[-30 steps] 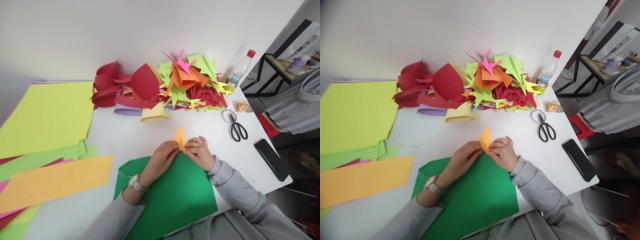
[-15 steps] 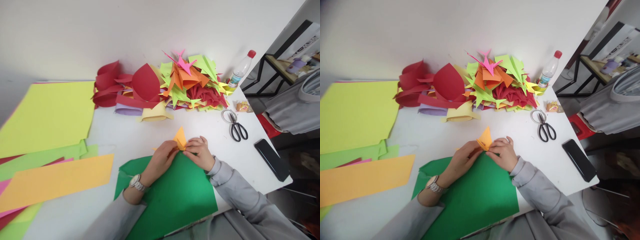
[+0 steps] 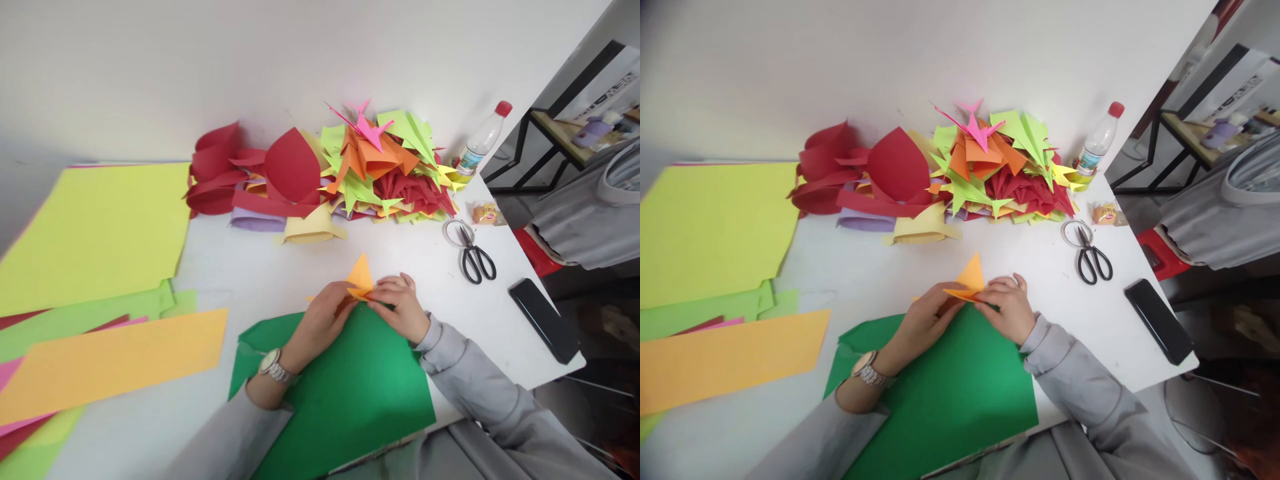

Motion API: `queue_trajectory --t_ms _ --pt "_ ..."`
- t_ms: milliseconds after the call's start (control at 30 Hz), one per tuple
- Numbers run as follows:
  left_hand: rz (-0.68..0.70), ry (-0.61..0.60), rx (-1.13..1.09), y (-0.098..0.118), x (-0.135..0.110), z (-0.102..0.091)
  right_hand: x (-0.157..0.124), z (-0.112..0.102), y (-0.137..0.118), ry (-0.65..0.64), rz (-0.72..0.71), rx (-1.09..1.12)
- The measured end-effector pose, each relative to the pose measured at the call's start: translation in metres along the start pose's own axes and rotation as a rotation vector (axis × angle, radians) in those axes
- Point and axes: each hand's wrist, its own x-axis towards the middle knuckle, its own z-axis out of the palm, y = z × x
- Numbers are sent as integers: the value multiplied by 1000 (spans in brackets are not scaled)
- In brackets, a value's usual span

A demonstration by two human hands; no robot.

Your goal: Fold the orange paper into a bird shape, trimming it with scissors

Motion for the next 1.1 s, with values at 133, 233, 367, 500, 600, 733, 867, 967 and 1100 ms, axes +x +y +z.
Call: queue_trajectory --t_ms 133,233,367,500,600,733,867,967,1100 --pt "30 8 53 -1 0 1 -1 0 0 12 -16 11" --pt "59 18 119 -2 0 3 -1 -1 -2 2 -19 -46" --pt "82 39 169 -4 -5 7 -1 -4 -5 -19 -29 -112" --pt "120 108 282 0 -10 14 -1 -5 -7 -12 -40 -139" --pt "150 145 365 3 -13 18 -1 -6 -8 3 -30 -128" --pt "121 133 332 4 -13 18 0 -7 -10 16 44 -51" --pt "117 112 281 0 -11 16 2 -6 -13 9 114 -5" --pt "107 100 256 1 -10 14 2 -7 -14 -11 113 -24" --pt "87 81 237 4 -10 12 2 -10 -16 -32 74 -80"
